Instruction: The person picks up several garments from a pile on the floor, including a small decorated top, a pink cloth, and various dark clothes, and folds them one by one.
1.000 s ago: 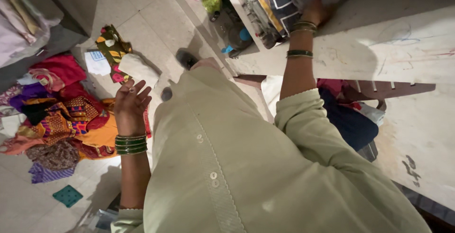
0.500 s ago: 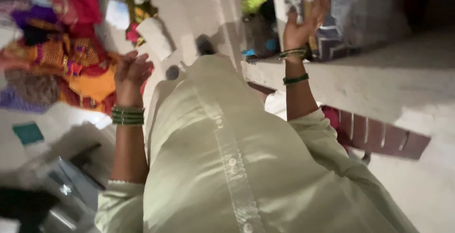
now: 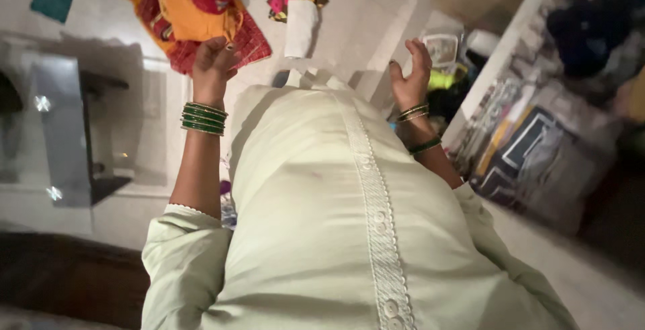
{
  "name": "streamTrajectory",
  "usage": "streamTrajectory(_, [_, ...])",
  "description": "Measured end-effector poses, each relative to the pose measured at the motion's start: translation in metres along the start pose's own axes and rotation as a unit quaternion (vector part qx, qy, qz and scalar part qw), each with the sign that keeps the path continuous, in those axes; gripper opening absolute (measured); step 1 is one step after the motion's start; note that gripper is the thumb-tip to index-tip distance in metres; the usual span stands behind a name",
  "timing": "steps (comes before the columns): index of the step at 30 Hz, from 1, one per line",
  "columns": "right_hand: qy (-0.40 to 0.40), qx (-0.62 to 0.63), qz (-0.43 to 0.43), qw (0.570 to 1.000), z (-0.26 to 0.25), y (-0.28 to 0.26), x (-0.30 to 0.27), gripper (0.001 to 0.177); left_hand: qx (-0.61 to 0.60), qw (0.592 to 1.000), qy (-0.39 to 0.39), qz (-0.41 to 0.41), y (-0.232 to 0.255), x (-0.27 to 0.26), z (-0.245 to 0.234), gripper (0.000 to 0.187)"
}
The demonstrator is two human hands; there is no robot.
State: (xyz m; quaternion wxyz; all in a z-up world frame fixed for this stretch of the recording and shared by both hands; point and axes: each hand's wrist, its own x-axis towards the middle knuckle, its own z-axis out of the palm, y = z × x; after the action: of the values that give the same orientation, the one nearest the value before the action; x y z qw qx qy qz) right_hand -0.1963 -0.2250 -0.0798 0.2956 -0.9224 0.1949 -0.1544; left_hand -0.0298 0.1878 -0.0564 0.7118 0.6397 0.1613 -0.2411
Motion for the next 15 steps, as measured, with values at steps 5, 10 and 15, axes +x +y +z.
streamTrajectory(5, [-0.077,0.008,-0.034,0.996,0.006,0.024,0.04,0.051,-0.041,0.996,0.083,-0.01,-0.018,-0.034,-0.003,0.029])
streamTrajectory(10, [-0.127,0.02,-0.07,0.989,0.016,0.029,0.086,0.05,-0.068,0.989,0.134,0.019,-0.037,-0.06,0.011,0.032])
streamTrajectory(15, [-0.181,0.041,-0.12,0.975,0.03,0.026,0.112,0.05,-0.029,0.982,0.177,0.065,-0.059,-0.079,0.024,0.036])
